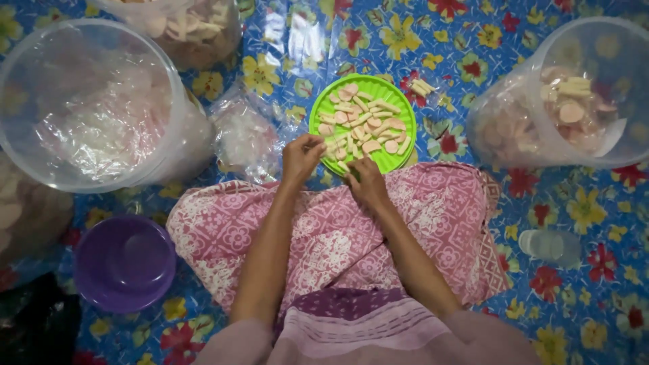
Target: Sorting and arranging thin food slices from a bulk container onto a plate and then into packaging bags.
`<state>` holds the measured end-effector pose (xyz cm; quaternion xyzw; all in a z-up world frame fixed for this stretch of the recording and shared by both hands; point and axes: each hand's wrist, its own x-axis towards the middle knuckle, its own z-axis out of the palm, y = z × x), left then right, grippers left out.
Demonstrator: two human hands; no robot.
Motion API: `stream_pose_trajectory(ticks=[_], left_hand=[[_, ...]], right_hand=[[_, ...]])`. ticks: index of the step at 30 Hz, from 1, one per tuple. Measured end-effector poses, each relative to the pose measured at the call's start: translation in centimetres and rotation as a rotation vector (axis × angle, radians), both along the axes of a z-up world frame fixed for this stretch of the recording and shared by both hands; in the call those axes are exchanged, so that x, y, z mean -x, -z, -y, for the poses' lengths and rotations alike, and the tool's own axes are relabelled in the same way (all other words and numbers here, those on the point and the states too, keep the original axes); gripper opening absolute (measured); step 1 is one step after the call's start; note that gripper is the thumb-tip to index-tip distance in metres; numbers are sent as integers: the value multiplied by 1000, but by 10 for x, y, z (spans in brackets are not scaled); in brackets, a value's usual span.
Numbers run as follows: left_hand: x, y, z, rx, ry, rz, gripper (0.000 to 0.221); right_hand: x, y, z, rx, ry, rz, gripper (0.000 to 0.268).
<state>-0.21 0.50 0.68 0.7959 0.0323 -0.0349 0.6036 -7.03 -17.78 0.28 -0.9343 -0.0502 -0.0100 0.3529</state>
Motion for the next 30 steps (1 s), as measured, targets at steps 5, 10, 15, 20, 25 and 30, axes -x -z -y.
stream_pose_trajectory(ticks=[5,10,15,20,25,30], left_hand=[[4,-2,3,16,19,-30,18],[8,-7,2,-7,61,-52,19],[19,-17,6,-31,173,-68,20],[19,-23,4,-112,245,-64,20],[20,-22,5,-190,294,-51,18],[17,-24,7,-175,294,-78,21]], right_hand=[[2,-7,-3,-71,29,-37,21],[2,-9,-4,-252,139,-33,21],[-1,14,7,-609,315,-103,19],[-1,14,6,-720,310,-118,20],[-4,25,8,-804,321,-122,18],[-3,5,4,-846,371,-159,19]])
